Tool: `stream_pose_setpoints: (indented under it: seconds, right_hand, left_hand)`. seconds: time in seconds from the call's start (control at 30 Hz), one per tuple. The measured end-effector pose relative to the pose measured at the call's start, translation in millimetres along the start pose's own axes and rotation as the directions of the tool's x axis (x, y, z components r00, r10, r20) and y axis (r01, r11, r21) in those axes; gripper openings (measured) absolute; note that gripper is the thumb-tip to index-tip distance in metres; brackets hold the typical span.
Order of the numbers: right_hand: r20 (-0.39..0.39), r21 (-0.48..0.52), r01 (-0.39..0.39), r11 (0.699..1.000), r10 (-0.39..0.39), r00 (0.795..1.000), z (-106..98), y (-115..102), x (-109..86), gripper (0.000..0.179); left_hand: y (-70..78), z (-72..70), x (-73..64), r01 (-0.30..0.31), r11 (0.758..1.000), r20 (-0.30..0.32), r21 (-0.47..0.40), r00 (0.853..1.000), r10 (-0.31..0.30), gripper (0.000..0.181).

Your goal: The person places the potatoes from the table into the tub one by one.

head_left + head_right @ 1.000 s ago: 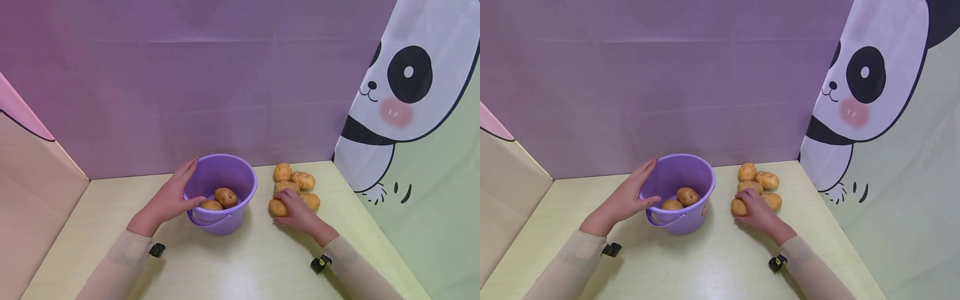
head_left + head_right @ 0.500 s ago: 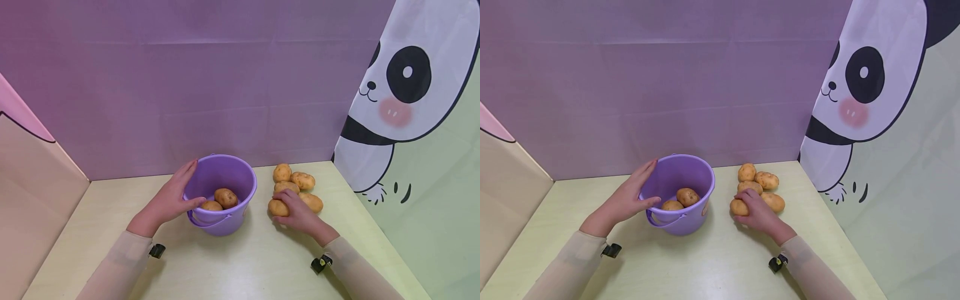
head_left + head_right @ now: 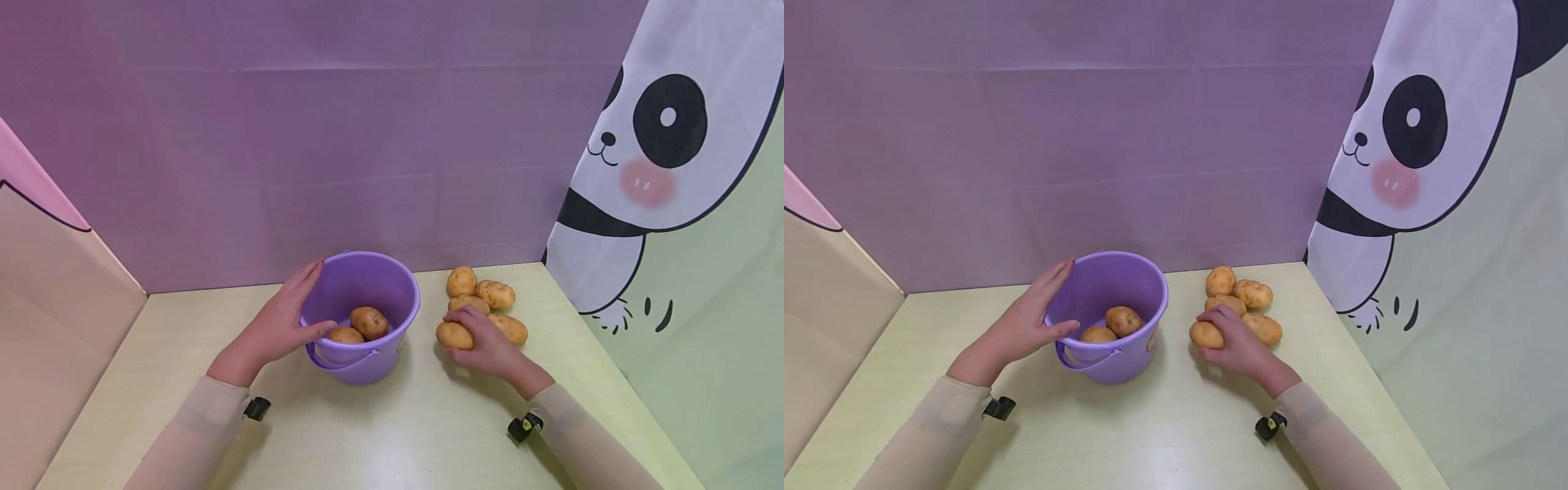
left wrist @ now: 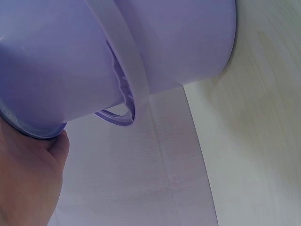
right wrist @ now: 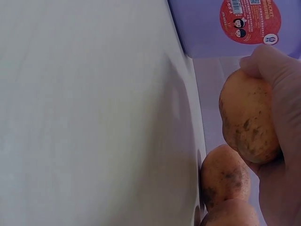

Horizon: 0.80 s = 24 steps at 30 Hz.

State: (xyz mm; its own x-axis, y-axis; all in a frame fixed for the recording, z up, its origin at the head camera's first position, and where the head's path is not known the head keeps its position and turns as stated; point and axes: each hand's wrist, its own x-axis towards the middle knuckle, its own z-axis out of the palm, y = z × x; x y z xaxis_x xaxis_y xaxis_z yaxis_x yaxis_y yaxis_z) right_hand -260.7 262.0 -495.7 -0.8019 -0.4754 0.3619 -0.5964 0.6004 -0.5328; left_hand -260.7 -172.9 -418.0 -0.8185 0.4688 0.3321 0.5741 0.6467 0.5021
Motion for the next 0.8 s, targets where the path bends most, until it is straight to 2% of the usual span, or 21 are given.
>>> stream_pose_setpoints:
  seconds: [0.23,0.57,0.8]
  right_hand:
    - [-0.019,-0.002,0.007,1.000,-0.007,1.000,-1,-2,3.4,0.053]
    - [-0.051,-0.018,0.067,0.998,-0.068,0.996,-8,-6,8.0,0.050]
    - [-0.047,-0.012,0.055,0.998,-0.056,0.997,-13,-10,10.1,0.047]
  left_hand:
    - [0.8,0.3,-0.4,0.003,1.000,-0.004,-0.006,1.000,-0.003,0.109]
    - [-0.2,0.6,-0.4,0.003,1.000,-0.003,-0.008,1.000,-0.003,0.109]
    - [0.1,0.9,-0.5,0.003,1.000,-0.003,-0.010,1.000,-0.003,0.109]
